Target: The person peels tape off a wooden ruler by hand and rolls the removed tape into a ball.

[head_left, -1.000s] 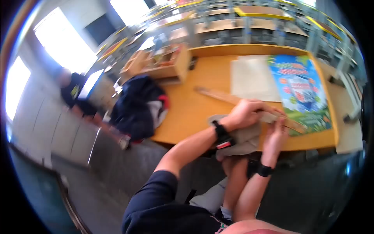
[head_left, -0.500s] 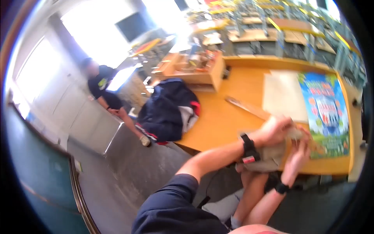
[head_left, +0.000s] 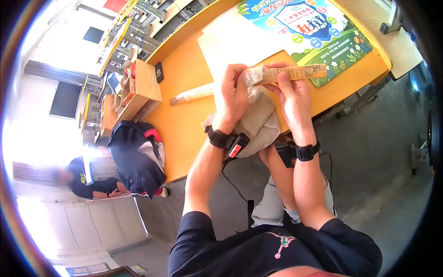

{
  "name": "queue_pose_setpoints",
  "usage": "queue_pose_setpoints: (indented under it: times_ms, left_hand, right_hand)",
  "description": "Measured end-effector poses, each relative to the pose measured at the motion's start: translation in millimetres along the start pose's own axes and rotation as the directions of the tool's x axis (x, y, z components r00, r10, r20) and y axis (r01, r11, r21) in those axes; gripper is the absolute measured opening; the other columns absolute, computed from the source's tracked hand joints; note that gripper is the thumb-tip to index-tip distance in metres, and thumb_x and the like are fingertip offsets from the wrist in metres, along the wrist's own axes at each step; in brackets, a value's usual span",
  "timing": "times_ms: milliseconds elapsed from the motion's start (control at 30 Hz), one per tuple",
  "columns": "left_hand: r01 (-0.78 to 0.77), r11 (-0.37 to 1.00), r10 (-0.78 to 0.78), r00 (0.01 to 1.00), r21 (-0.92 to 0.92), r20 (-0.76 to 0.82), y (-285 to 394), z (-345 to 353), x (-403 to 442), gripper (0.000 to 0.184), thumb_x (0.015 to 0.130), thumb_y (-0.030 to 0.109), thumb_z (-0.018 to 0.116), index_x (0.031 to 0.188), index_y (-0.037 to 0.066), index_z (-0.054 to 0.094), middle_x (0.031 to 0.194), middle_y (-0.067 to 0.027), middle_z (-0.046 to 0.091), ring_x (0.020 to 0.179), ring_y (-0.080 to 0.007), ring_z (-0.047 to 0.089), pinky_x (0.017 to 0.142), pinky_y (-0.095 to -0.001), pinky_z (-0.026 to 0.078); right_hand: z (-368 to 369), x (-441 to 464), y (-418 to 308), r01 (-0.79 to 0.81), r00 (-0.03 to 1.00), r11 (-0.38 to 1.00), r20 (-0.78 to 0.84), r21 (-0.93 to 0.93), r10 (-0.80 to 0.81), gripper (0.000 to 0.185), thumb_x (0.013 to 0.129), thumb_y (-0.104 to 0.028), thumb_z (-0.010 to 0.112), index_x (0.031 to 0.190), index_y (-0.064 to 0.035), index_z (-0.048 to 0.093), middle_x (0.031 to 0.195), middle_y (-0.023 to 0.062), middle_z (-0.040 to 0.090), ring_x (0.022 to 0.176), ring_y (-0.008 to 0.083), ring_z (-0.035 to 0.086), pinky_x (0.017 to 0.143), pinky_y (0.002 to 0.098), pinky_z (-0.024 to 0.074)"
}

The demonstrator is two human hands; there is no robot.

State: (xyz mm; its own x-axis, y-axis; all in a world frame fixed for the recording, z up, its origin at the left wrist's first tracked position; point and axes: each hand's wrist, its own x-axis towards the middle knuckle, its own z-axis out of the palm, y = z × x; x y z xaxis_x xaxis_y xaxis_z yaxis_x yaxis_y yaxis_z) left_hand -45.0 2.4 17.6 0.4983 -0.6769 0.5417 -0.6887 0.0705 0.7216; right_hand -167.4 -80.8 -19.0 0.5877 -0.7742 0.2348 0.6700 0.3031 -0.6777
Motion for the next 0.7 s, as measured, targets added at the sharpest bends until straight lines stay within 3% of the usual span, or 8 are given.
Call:
queue_pose_setpoints:
  times_ms: [33, 100, 167, 233, 300, 433, 633, 700]
  left_hand:
    - [0.001, 1.000, 0.000, 0.999, 0.022, -0.032, 1, 0, 0, 0.008, 0.095, -0.003, 0.054, 0.098, -0.002, 0.061, 0.082, -0.0078, 0.071, 0.075, -0.0097, 0.064, 0.070, -0.0236, 0.051]
    - [0.007, 1.000, -0.007, 0.999, 0.010, -0.031, 6, 0, 1, 0.008, 0.095, -0.003, 0.054, 0.098, -0.002, 0.061, 0.081, -0.0072, 0.070, 0.073, -0.0087, 0.062, 0.068, -0.0231, 0.050]
    - [0.043, 0.991, -0.033, 0.997, 0.128, -0.076, 10, -3, 1, 0.007, 0.095, -0.002, 0.054, 0.098, -0.001, 0.061, 0.082, -0.0070, 0.070, 0.073, -0.0074, 0.062, 0.067, -0.0228, 0.049]
    - [0.067, 0.997, -0.064, 0.996, 0.048, -0.058, 4, -3, 2, 0.007, 0.097, -0.001, 0.053, 0.098, -0.001, 0.060, 0.081, -0.0074, 0.071, 0.072, -0.0070, 0.061, 0.066, -0.0228, 0.049]
    - [-0.013, 1.000, 0.013, 0.994, 0.003, -0.107, -2, -2, 3, 0.011, 0.093, -0.004, 0.050, 0.099, 0.000, 0.059, 0.072, -0.0132, 0.070, 0.060, -0.0134, 0.064, 0.060, -0.0266, 0.050]
    - [-0.006, 0.988, -0.008, 0.995, -0.151, -0.097, 6, 0, 2, 0.006, 0.100, 0.002, 0.051, 0.102, -0.002, 0.054, 0.083, -0.0118, 0.072, 0.074, -0.0113, 0.067, 0.070, -0.0257, 0.055]
    - [0.004, 0.961, -0.046, 0.988, -0.276, -0.146, 7, 0, 0, 0.004, 0.100, 0.001, 0.048, 0.102, -0.001, 0.051, 0.083, -0.0142, 0.071, 0.075, -0.0154, 0.069, 0.070, -0.0271, 0.056]
    - [-0.042, 0.981, 0.009, 0.985, -0.191, -0.172, 12, -1, -1, 0.004, 0.100, 0.001, 0.048, 0.102, -0.001, 0.051, 0.081, -0.0142, 0.070, 0.074, -0.0156, 0.069, 0.070, -0.0273, 0.056]
  right_hand:
    - [0, 0, 0, -0.022, 1.000, 1.000, -0.002, 0.010, 0.022, 0.033, 0.103, -0.026, 0.055, 0.119, 0.0028, 0.059, 0.117, 0.0115, 0.065, 0.106, 0.0194, 0.064, 0.095, 0.0349, 0.0540]
    - [0, -2, 0, -0.038, 0.999, 0.999, -0.001, 0.005, 0.038, 0.034, 0.103, -0.027, 0.056, 0.119, 0.0022, 0.060, 0.116, 0.0107, 0.065, 0.107, 0.0188, 0.064, 0.095, 0.0351, 0.0539]
    - [-2, -2, 2, -0.048, 0.999, 0.998, 0.026, 0.041, 0.047, 0.034, 0.102, -0.027, 0.057, 0.120, 0.0013, 0.060, 0.116, 0.0096, 0.064, 0.107, 0.0182, 0.063, 0.095, 0.0351, 0.0537]
    - [-5, -3, 5, -0.051, 0.999, 0.998, 0.019, 0.035, 0.051, 0.034, 0.102, -0.027, 0.057, 0.120, 0.0011, 0.060, 0.115, 0.0094, 0.064, 0.107, 0.0181, 0.063, 0.095, 0.0348, 0.0536]
    - [-6, -3, 8, -0.055, 0.998, 0.998, 0.022, 0.035, 0.054, 0.034, 0.102, -0.027, 0.057, 0.120, 0.0010, 0.060, 0.115, 0.0091, 0.064, 0.107, 0.0180, 0.063, 0.095, 0.0346, 0.0536]
    - [-5, -3, 7, -0.039, 0.998, 0.999, 0.043, 0.024, 0.038, 0.032, 0.102, -0.025, 0.057, 0.121, 0.0008, 0.059, 0.115, 0.0097, 0.063, 0.105, 0.0181, 0.063, 0.092, 0.0351, 0.0558]
    - [-9, -4, 10, 0.014, 0.997, 1.000, 0.078, 0.016, -0.015, 0.028, 0.102, -0.019, 0.055, 0.120, 0.0016, 0.056, 0.114, 0.0108, 0.063, 0.103, 0.0198, 0.065, 0.089, 0.0393, 0.0592]
    - [-8, -6, 13, 0.020, 0.997, 1.000, 0.072, 0.006, -0.020, 0.026, 0.103, -0.017, 0.054, 0.121, 0.0015, 0.055, 0.114, 0.0110, 0.062, 0.103, 0.0205, 0.065, 0.089, 0.0403, 0.0595]
